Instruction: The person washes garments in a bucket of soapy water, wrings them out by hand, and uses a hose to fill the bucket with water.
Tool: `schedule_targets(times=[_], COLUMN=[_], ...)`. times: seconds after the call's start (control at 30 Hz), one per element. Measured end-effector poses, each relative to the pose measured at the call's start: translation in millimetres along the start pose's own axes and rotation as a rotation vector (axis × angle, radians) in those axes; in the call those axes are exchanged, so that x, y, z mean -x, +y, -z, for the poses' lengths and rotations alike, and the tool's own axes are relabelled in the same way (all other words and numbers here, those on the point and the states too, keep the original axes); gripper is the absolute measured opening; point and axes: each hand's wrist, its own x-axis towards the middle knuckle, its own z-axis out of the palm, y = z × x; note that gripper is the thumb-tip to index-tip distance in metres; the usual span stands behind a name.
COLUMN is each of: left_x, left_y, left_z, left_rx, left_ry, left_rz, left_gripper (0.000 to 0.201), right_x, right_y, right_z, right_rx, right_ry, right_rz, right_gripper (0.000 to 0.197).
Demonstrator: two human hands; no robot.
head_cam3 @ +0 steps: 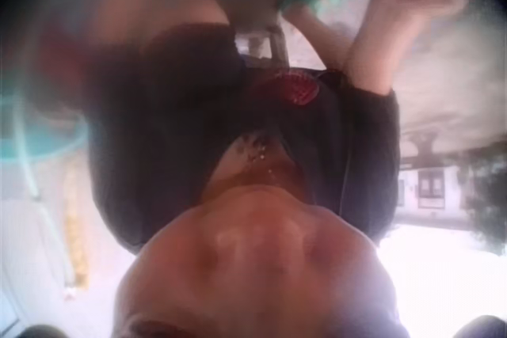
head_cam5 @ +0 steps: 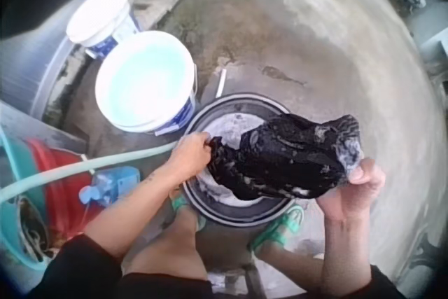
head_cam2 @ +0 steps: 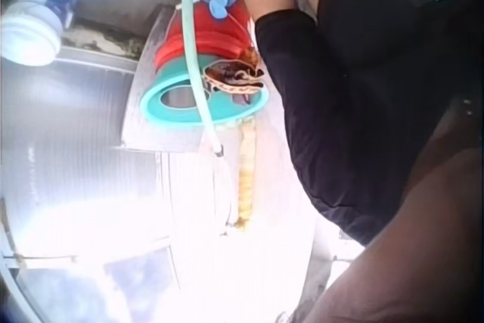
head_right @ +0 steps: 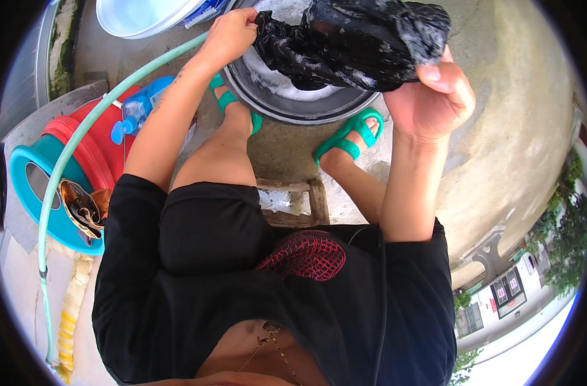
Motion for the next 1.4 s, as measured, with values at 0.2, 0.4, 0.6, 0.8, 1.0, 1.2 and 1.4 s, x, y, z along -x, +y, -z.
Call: schedule_targets(times=[0.2, 0.4, 0.6, 0.8, 1.0, 1.2, 1.4], left_x=[7.4, 18.1, 25.1, 26.0, 52.4, 62.7, 53.6], left_y=[7.3, -3.5, 22.4, -7.1, 20.3, 25.7, 13.4], left_z=[-13.1, -57.3, -63.3, -65.1, -62.5, -70.8, -61.8], left_rx=[0.215, 0.009, 0.029, -0.048, -0.125, -0.367, -0.107], left_ry=[0.057, 0.123, -0.283, -0.390, -0.333, -0.595, -0.525], left_rz=[0.201, -0.031, 0.131, 0.180, 0.073, -0.009, 0.143], left_gripper=[0.031, 0.029, 0.082, 0.058, 0.083, 0.085, 0.049], right_x=[23.0, 33.0, 34.7, 12.5, -61.6, -96.7, -60.6], right_y=[31.5, 116.6, 160.2, 153.6, 122.1, 144.1, 105.3], right_z=[42.7, 124.1, 89.2, 74.5, 177.2, 219.0, 210.7], right_rx=[0.241, 1.264, 1.685, 1.537, 1.849, 1.978, 1.543], right_ry=[0.237, 0.335, -0.110, -0.140, 0.504, 0.477, 0.505], right_rz=[-0.093, -0.498, -0.333, -0.303, -0.289, -0.398, -0.203], right_gripper=[0.054, 0.033, 0.030, 0.021, 0.054, 0.063, 0.026])
